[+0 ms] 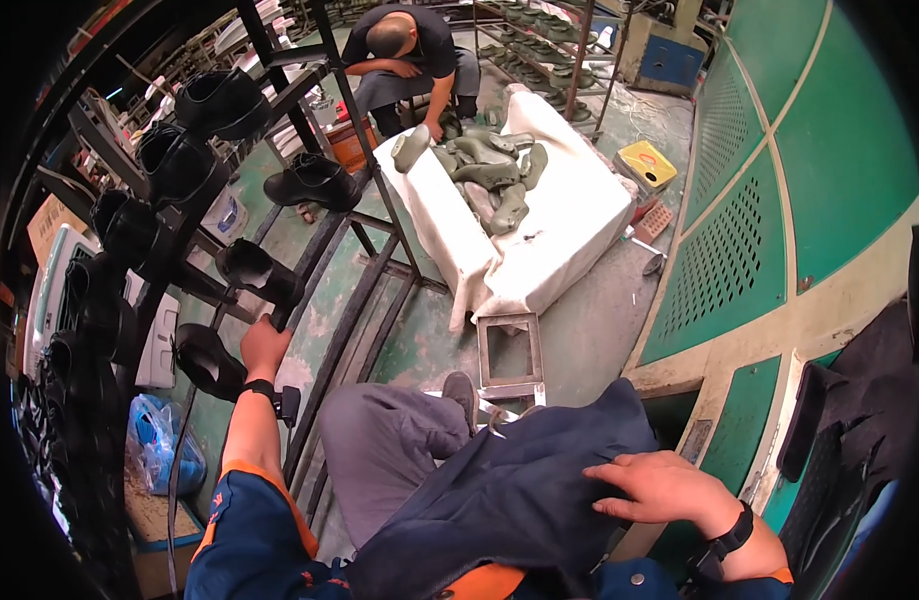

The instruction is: Inspecting manufactured black shoes and organizing them on a metal rack.

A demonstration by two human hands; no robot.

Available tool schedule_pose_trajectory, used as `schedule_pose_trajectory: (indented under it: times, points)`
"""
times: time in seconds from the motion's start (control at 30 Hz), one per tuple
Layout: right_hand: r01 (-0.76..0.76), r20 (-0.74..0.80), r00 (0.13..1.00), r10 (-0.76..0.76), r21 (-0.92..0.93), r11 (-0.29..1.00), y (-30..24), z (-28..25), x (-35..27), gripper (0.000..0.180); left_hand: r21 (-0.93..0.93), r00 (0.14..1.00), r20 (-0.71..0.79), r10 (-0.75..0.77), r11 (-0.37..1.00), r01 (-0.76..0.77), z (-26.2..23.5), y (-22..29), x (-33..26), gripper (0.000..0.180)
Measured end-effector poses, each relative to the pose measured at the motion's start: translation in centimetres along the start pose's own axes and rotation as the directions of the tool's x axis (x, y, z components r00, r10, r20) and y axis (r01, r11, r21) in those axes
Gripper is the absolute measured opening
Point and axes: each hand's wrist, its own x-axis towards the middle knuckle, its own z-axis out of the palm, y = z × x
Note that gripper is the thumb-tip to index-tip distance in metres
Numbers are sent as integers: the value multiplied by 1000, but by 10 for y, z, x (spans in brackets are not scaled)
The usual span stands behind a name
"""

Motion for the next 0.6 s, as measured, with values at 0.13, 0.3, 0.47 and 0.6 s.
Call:
schedule_pose_trajectory:
  times: [0.13, 0.3, 0.47, 0.6]
  points:
    - [6, -7, 1000, -6, 23, 1000, 2, 1, 0, 55, -15, 1000, -11, 3, 1000, -3, 5, -2, 3, 40]
    - [32, 13, 999, -33, 22, 999, 7, 5, 0, 54, 14, 1000, -2, -13, 1000, 13, 16, -7, 9, 44]
    - [45, -15, 999, -45, 18, 999, 10, 11, -1, 52, 13, 1000, -3, 4, 1000, -4, 22, -11, 11, 45]
    - [39, -31, 999, -38, 36, 999, 11, 13, -1, 52, 7, 1000, -11, 20, 1000, -20, 22, -11, 10, 42]
